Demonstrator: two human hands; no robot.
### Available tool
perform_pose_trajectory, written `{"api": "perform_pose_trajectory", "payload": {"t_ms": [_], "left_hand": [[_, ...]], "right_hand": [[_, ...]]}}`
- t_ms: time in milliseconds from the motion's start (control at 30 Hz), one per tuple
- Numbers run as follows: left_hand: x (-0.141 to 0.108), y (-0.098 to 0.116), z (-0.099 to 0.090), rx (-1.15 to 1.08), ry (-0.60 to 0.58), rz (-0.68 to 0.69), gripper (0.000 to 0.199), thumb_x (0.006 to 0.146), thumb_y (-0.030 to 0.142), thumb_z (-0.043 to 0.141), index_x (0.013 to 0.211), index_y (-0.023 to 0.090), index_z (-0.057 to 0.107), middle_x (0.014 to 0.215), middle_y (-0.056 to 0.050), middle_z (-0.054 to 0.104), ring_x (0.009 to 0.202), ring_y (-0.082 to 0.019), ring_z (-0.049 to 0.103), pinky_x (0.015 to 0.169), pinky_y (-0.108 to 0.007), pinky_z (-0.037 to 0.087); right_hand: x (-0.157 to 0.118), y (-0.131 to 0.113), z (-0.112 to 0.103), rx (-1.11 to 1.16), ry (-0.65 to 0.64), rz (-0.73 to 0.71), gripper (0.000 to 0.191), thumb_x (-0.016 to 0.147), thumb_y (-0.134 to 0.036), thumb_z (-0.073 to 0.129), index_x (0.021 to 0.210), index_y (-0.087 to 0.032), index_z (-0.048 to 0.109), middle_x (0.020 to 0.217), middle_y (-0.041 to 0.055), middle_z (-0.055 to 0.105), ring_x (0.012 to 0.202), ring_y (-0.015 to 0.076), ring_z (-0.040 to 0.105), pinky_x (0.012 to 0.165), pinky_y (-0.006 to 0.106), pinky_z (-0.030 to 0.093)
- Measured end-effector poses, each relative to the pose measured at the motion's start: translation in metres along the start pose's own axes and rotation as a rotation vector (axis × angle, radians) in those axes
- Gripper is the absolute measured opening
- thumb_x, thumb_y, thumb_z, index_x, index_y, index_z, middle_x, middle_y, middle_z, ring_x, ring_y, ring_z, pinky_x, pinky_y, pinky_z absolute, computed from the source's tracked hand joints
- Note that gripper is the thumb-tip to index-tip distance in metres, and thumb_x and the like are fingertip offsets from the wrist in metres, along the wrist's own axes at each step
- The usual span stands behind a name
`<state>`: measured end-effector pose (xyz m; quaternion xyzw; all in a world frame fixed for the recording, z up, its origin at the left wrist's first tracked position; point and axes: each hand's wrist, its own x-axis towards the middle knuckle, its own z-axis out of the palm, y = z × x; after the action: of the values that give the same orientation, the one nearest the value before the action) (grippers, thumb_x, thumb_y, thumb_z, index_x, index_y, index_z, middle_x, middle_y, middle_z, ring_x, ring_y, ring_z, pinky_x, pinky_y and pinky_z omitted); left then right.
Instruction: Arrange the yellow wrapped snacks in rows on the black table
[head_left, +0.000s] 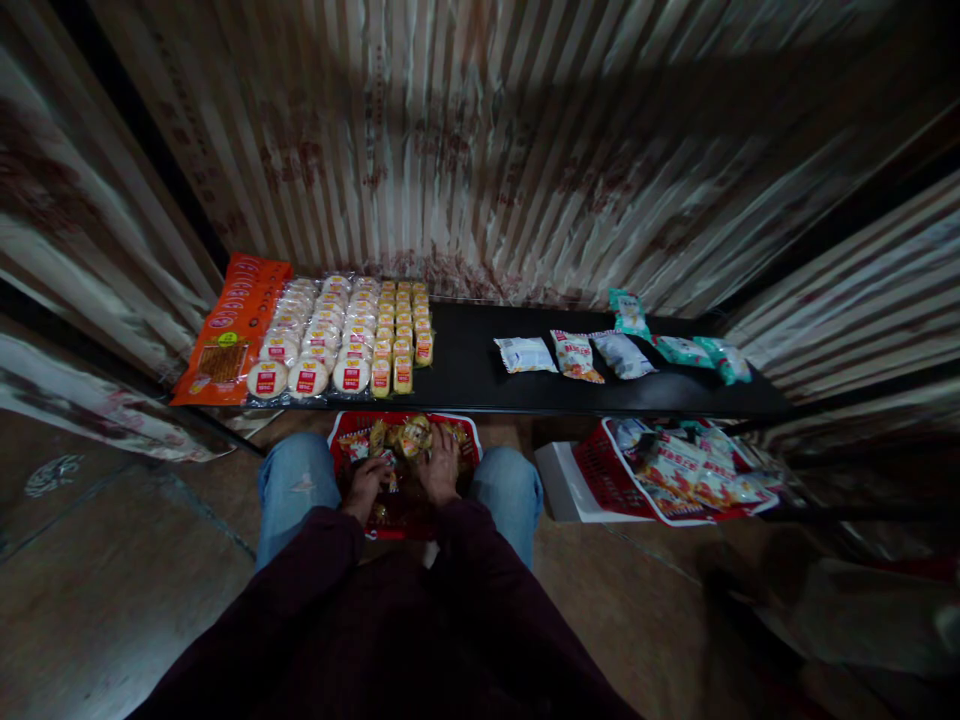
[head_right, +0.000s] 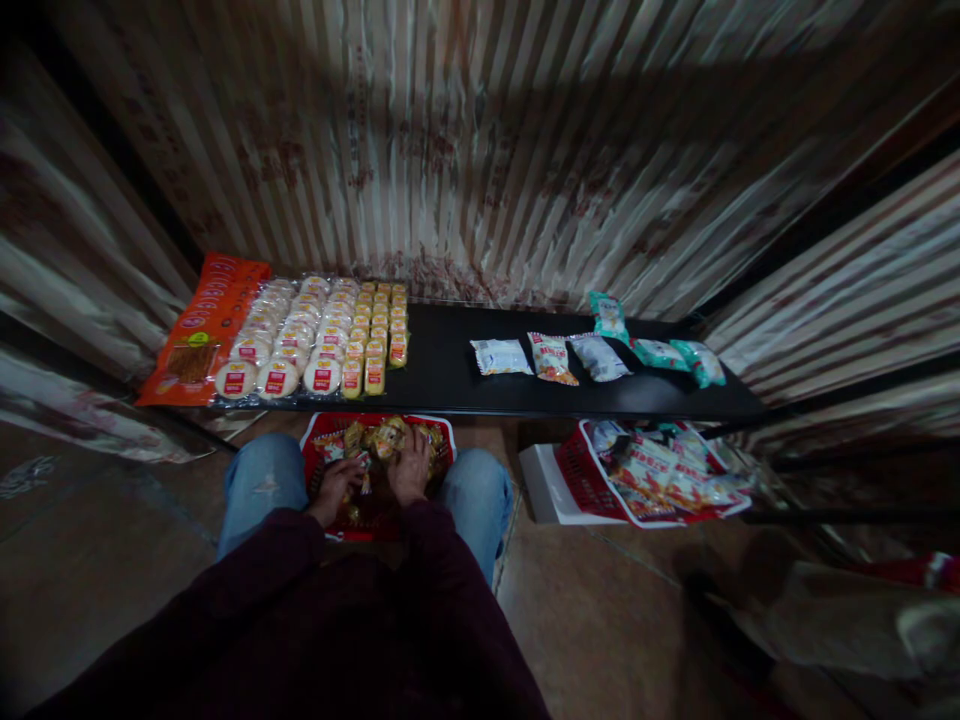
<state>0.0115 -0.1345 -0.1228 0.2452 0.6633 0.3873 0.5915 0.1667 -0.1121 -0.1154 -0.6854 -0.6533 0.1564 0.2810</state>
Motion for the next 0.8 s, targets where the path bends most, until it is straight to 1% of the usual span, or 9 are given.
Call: {"api": "perform_pose_trajectory", "payload": {"t_ms": [100,200,267,367,467,533,667,733,800], "left_hand": [[-0.003,0.002,-0.001,-0.142,-0.102,-0.056,0.019,0.072,0.019,0.061,0.090,0.014,0.063,0.087,-0.008,0.069,0.066,-0.014,0.065,0.057,-0.023,0.048],[-0.007,0.003,-0.002,-0.310,-0.180,-0.138,0.029,0.077,0.018,0.057,0.105,0.016,0.059,0.110,-0.011,0.065,0.081,-0.015,0.066,0.068,-0.025,0.052],[-0.007,0.002,-0.002,-0.335,-0.175,-0.180,0.033,0.079,0.017,0.055,0.112,0.017,0.056,0.115,-0.012,0.062,0.082,-0.014,0.065,0.071,-0.026,0.053],[-0.006,-0.002,-0.003,-0.311,-0.148,-0.187,0.038,0.080,0.018,0.054,0.118,0.018,0.053,0.113,-0.010,0.062,0.078,-0.012,0.063,0.071,-0.026,0.052],[-0.005,-0.006,-0.006,-0.277,-0.150,-0.162,0.042,0.079,0.023,0.057,0.121,0.020,0.053,0.106,-0.008,0.064,0.072,-0.011,0.061,0.066,-0.024,0.050],[-0.005,-0.007,-0.007,-0.262,-0.175,-0.145,0.041,0.079,0.024,0.055,0.120,0.019,0.055,0.107,-0.008,0.063,0.071,-0.011,0.061,0.062,-0.022,0.047],[-0.007,-0.006,-0.009,-0.245,-0.238,-0.123,0.040,0.079,0.021,0.053,0.119,0.017,0.057,0.119,-0.009,0.058,0.071,-0.009,0.060,0.059,-0.020,0.045],[-0.009,-0.005,-0.009,-0.240,-0.280,-0.121,0.041,0.079,0.020,0.053,0.119,0.017,0.058,0.122,-0.009,0.057,0.069,-0.008,0.058,0.059,-0.020,0.045],[-0.012,-0.003,-0.010,-0.232,-0.323,-0.127,0.041,0.078,0.021,0.054,0.119,0.017,0.059,0.122,-0.010,0.057,0.068,-0.007,0.056,0.060,-0.020,0.045]], "right_hand": [[0.005,0.005,0.002,-0.040,-0.154,-0.106,0.064,0.072,-0.009,0.051,0.135,-0.017,0.046,0.138,0.0108,0.049,0.132,0.0234,0.036,0.113,0.040,0.024],[-0.004,0.007,0.006,-0.034,-0.222,-0.190,0.063,0.071,-0.009,0.054,0.133,-0.019,0.050,0.137,0.0105,0.050,0.131,0.0243,0.038,0.112,0.040,0.027],[-0.017,0.006,0.010,-0.002,-0.231,-0.197,0.061,0.071,-0.008,0.054,0.131,-0.019,0.053,0.136,0.0120,0.051,0.128,0.0259,0.042,0.109,0.042,0.032],[-0.036,0.003,0.019,0.099,-0.256,-0.183,0.056,0.073,-0.005,0.050,0.127,-0.019,0.055,0.133,0.0129,0.054,0.123,0.0252,0.047,0.105,0.042,0.037],[-0.047,0.004,0.030,0.249,-0.256,-0.115,0.055,0.070,-0.005,0.051,0.124,-0.016,0.056,0.127,0.0148,0.058,0.119,0.0250,0.051,0.102,0.042,0.040],[-0.047,0.007,0.035,0.382,-0.243,-0.030,0.053,0.069,-0.008,0.054,0.121,-0.014,0.057,0.123,0.0151,0.060,0.115,0.0255,0.054,0.101,0.043,0.041],[-0.040,0.010,0.037,0.726,-0.258,0.180,0.044,0.069,-0.019,0.056,0.113,-0.021,0.061,0.113,0.0071,0.067,0.105,0.0231,0.061,0.096,0.044,0.044],[-0.038,0.008,0.034,0.865,-0.260,0.235,0.040,0.069,-0.024,0.058,0.109,-0.022,0.063,0.110,0.0045,0.068,0.102,0.0218,0.062,0.094,0.041,0.045],[-0.038,0.003,0.030,0.948,-0.260,0.280,0.039,0.068,-0.028,0.061,0.106,-0.022,0.064,0.107,0.0042,0.069,0.099,0.0213,0.062,0.091,0.039,0.047]]}}
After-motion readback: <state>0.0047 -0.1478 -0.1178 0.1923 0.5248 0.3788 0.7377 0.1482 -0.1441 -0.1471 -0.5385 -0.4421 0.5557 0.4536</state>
